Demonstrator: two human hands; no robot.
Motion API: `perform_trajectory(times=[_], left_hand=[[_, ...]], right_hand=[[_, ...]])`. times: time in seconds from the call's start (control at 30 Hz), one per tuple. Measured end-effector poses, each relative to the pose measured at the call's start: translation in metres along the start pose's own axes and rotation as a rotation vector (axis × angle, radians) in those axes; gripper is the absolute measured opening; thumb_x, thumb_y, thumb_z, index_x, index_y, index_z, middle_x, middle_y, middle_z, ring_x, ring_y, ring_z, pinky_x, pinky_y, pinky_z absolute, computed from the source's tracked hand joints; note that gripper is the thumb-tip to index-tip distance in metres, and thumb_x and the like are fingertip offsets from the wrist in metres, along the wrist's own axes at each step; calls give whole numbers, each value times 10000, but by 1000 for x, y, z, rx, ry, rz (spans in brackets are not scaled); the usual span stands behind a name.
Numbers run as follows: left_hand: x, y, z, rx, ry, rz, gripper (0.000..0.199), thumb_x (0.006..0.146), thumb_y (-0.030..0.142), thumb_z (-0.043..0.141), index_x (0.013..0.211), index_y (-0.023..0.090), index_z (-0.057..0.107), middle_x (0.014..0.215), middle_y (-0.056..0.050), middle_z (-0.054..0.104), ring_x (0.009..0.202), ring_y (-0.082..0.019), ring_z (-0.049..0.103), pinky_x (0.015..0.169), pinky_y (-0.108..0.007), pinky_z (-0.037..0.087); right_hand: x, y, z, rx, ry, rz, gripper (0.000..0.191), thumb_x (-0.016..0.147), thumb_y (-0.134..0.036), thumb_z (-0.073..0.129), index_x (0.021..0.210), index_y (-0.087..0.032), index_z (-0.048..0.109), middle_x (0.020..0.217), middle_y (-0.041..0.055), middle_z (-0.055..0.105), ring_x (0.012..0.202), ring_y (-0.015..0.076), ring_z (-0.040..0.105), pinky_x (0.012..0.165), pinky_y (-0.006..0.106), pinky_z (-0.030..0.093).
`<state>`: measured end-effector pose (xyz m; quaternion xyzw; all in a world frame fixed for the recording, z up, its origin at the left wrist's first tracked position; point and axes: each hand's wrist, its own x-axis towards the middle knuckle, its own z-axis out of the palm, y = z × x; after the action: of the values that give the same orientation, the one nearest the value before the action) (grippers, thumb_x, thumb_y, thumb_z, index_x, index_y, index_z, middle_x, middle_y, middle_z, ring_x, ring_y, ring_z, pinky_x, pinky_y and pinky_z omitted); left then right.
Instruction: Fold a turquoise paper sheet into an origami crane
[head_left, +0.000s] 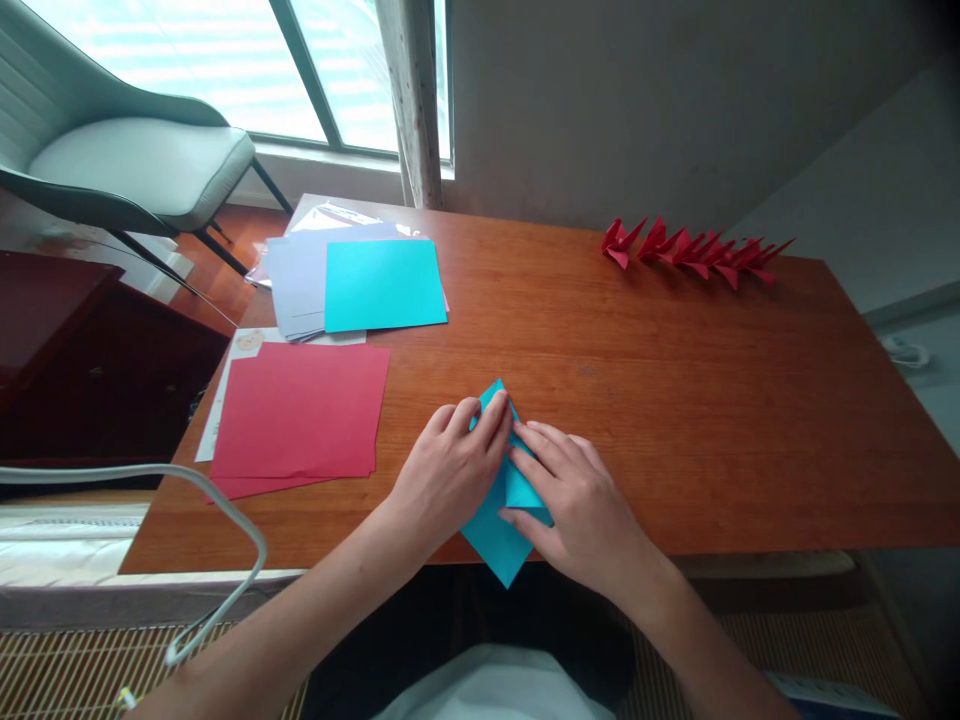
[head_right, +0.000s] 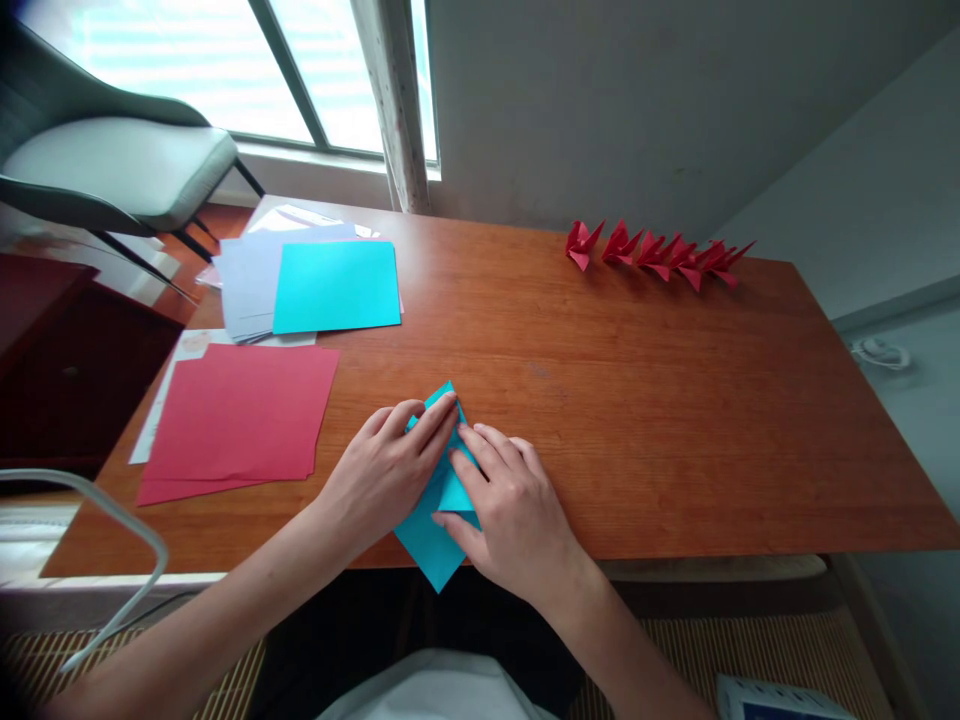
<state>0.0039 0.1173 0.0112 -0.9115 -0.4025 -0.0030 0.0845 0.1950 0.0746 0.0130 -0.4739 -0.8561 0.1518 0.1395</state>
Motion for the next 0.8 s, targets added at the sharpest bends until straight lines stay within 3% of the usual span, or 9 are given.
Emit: perform_trajectory(times=[0.1, 0.23, 0.37, 0.5, 0.8], left_hand=[[-2, 0, 3, -14, 33, -14, 393, 1005, 226, 459, 1351, 161, 633, 1530, -78, 525, 1148, -288, 560, 875, -405, 505], [-3, 1, 5, -5, 61, -28, 410, 1007, 203, 449, 1378, 152, 614, 1510, -81, 548, 1137, -282, 563, 872, -406, 504], [-4, 2, 5, -9, 96, -48, 415, 988, 164, 469, 1375, 157, 621, 1498, -73, 564, 1131, -281, 568, 887, -408, 501], [-6, 2, 5, -26, 123, -53, 382, 977, 149, 493, 1317, 179, 664, 1450, -57, 609, 1120, -278, 577, 888, -404, 504], [-7, 3, 7, -52, 144, -54, 365, 973, 150, 508, 1298, 174, 673, 1434, -56, 620, 1106, -276, 585, 868, -406, 515]], right_hand=[[2, 3, -7, 109, 3, 14, 595, 954, -561, 575, 1383, -150, 591, 1495, 135, 555, 1374, 337, 474, 1117, 538, 411], [19, 20, -11, 273, 60, 49, 397, 1053, -401, 423, 1301, -185, 645, 1342, 101, 658, 1249, 255, 566, 1073, 449, 462], [47, 39, -7, 215, 111, 42, 352, 1053, -280, 410, 1287, -222, 667, 1213, 90, 668, 1127, 237, 588, 993, 419, 507], [66, 46, 4, -23, 115, 57, 348, 1007, -237, 495, 1307, -177, 661, 1161, 131, 646, 1068, 276, 570, 914, 450, 517], [66, 47, 13, -60, 145, 14, 354, 1018, -231, 483, 1324, -184, 655, 1126, 121, 628, 1013, 260, 539, 868, 424, 483]])
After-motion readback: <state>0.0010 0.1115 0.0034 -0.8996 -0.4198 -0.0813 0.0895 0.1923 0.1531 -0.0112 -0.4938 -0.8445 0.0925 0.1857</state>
